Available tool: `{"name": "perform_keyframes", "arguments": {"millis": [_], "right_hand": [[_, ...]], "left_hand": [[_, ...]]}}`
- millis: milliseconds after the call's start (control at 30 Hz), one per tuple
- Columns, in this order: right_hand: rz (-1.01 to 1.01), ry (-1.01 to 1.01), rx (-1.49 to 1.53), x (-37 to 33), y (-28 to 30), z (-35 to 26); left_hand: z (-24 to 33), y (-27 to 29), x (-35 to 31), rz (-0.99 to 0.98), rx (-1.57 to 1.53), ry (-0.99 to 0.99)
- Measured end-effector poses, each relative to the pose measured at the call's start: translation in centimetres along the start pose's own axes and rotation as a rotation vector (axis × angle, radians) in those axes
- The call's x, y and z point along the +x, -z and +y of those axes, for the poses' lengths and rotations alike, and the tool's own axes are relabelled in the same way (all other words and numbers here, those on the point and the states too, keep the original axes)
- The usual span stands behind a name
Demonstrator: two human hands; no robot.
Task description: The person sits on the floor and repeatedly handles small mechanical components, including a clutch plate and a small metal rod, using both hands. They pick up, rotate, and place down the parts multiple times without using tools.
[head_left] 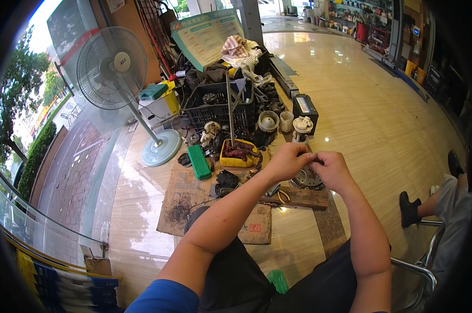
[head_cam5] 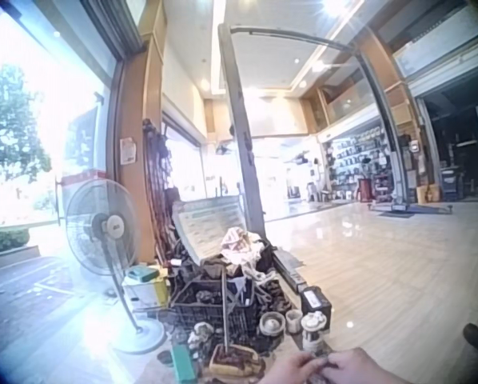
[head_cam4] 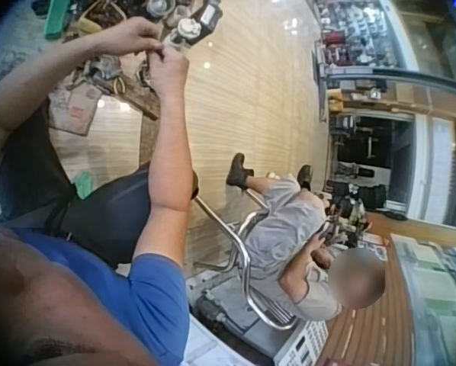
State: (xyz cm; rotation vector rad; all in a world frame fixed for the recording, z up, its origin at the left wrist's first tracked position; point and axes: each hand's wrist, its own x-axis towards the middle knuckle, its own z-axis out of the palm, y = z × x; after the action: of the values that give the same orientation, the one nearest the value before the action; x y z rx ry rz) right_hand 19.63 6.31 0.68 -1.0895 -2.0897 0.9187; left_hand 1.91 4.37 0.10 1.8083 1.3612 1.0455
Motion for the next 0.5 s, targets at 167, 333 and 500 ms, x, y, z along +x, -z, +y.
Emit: {"name": "perform_keyframes", "arguments": {"millis": [167,333,500], "right_hand": [[-0.151,-0.147,0.159,0.0,0.7,-0.6],[-0.175,-0.114,0.258,0.3,0.6,0.8],[-0.093,-0.062,0.242,0.5,0.2,1.6]], "left_hand": [[-0.9,-0.1,0.0,-0.026,0.000,-0.014],[-1.5,0.0,0.4,-0.088,-0.084,-0.104],[-0.4,0.1,0.3,-0.088,-0.239,0.060]]}}
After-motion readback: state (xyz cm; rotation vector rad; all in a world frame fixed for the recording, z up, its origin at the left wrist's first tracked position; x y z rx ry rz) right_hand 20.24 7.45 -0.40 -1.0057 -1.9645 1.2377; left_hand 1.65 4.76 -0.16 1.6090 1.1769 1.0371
